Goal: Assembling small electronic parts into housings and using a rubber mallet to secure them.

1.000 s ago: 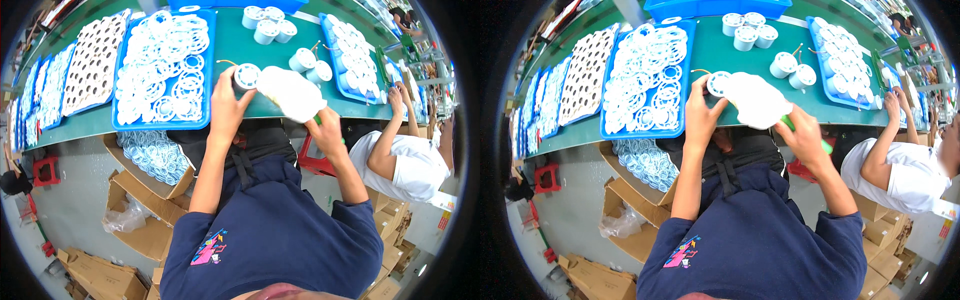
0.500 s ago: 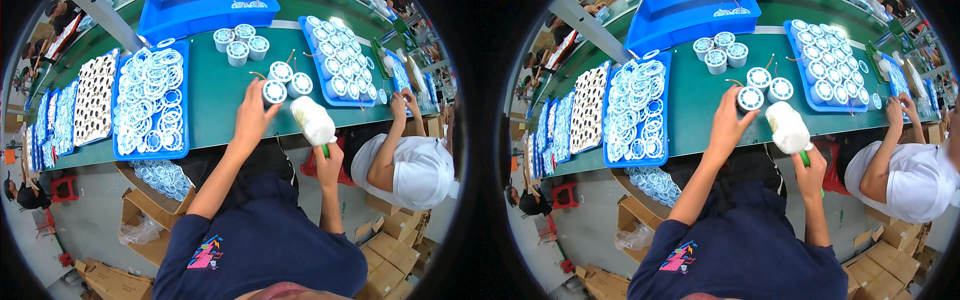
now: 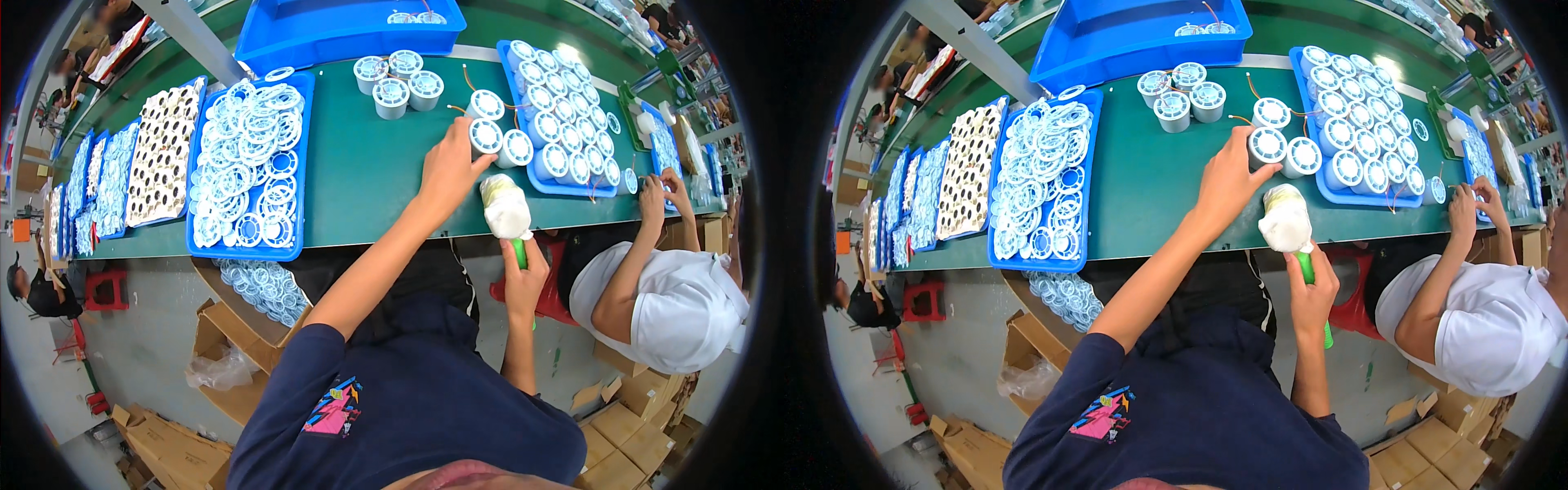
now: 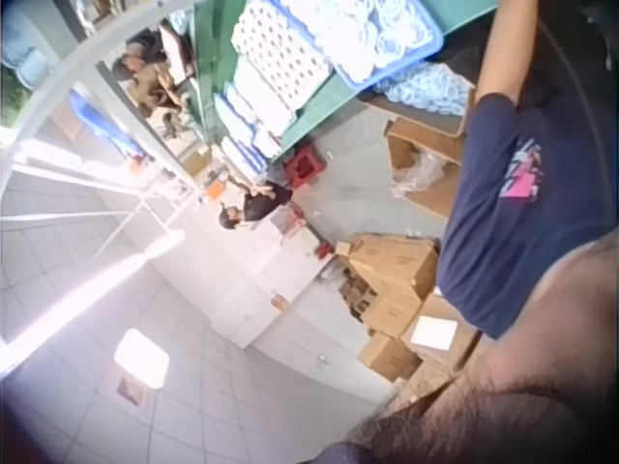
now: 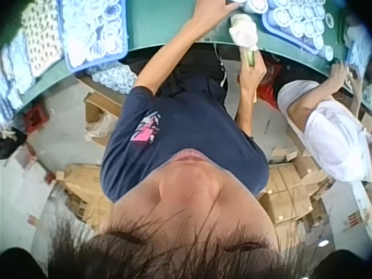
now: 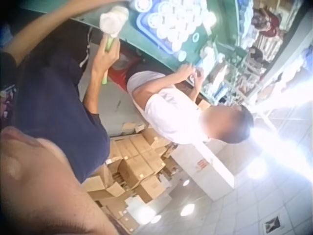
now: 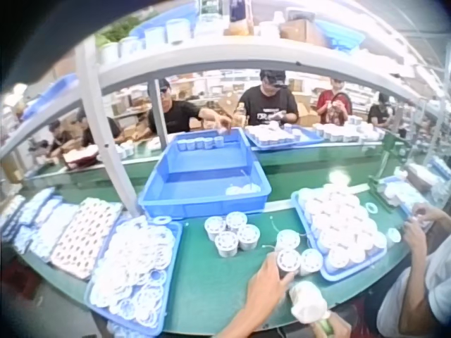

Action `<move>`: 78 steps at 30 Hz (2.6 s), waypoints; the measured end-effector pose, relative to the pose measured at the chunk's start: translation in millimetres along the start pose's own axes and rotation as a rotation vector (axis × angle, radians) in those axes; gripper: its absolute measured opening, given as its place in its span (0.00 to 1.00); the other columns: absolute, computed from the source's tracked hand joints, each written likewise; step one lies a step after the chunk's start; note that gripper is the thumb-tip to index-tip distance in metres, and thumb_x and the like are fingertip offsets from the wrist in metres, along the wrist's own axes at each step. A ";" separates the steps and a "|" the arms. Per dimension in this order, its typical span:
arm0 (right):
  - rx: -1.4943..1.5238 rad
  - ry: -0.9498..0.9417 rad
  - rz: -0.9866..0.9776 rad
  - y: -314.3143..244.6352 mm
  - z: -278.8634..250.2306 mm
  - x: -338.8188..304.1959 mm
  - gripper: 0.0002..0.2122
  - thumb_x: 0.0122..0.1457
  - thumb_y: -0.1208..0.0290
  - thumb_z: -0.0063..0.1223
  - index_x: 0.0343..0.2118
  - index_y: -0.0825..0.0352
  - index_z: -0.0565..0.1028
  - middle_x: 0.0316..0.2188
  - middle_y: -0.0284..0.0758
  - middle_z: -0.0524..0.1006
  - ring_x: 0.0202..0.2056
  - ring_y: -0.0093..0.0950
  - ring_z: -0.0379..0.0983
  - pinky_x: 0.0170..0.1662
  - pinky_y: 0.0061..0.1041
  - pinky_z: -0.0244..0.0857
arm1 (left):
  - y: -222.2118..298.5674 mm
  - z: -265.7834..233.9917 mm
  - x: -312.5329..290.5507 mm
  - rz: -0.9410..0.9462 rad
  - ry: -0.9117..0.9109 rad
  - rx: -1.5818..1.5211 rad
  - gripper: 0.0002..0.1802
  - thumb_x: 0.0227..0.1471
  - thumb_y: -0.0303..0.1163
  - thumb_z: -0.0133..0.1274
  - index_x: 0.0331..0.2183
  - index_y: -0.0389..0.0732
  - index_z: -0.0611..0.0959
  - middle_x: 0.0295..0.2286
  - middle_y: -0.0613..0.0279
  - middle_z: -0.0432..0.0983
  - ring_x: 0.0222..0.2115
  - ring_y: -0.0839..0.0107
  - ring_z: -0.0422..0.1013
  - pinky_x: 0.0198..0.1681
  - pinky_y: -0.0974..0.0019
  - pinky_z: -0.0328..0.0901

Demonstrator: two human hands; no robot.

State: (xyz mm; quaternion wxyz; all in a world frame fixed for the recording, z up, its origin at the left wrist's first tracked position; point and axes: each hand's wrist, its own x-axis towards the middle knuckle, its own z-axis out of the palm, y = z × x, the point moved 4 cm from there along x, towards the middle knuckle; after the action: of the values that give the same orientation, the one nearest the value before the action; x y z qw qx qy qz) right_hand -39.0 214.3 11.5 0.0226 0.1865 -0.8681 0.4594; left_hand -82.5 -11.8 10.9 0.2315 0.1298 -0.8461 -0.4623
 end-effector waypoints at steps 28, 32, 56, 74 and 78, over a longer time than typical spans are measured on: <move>-0.295 -0.092 -0.264 -66.1 45.9 12.1 0.18 0.61 0.72 0.63 0.54 0.65 0.80 0.33 0.40 0.74 0.37 0.39 0.70 0.43 0.39 0.65 | -43.9 -144.3 -79.5 -0.027 0.168 0.049 0.45 0.51 0.28 0.66 0.65 0.38 0.60 0.55 0.38 0.71 0.56 0.40 0.69 0.57 0.50 0.67; -0.338 -0.068 -0.294 -63.9 57.0 37.6 0.17 0.62 0.72 0.62 0.54 0.65 0.80 0.35 0.41 0.74 0.37 0.39 0.69 0.43 0.39 0.65 | -36.9 -144.0 -82.8 0.028 0.186 0.090 0.42 0.50 0.29 0.67 0.63 0.44 0.66 0.60 0.39 0.64 0.61 0.41 0.63 0.61 0.50 0.64; -0.420 -0.446 -0.579 -127.6 165.2 162.9 0.06 0.58 0.71 0.58 0.35 0.65 0.82 0.36 0.41 0.81 0.37 0.44 0.80 0.40 0.43 0.73 | -48.4 -120.7 -54.4 0.006 0.341 -0.062 0.33 0.51 0.28 0.67 0.59 0.40 0.76 0.53 0.48 0.73 0.51 0.52 0.74 0.52 0.56 0.69; -0.066 -0.438 -0.682 -153.3 137.4 89.3 0.09 0.57 0.74 0.62 0.40 0.67 0.82 0.37 0.38 0.81 0.39 0.41 0.74 0.44 0.38 0.67 | -43.5 -143.4 -86.1 -0.007 0.269 -0.035 0.36 0.48 0.27 0.66 0.59 0.37 0.73 0.53 0.47 0.72 0.53 0.49 0.71 0.55 0.56 0.67; -0.072 -0.420 -0.693 -153.6 138.5 88.5 0.08 0.56 0.75 0.62 0.39 0.67 0.81 0.36 0.38 0.81 0.38 0.41 0.74 0.43 0.39 0.66 | -41.0 -145.9 -81.2 0.014 0.216 -0.087 0.38 0.47 0.26 0.65 0.60 0.44 0.73 0.51 0.50 0.68 0.54 0.50 0.67 0.55 0.55 0.66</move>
State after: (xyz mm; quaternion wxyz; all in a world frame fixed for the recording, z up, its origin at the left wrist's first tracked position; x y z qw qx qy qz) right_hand -50.0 -2.2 71.5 0.0049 0.5571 -0.7551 0.3456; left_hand 62.2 -104.0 22.2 0.3302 0.1627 -0.7961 -0.4803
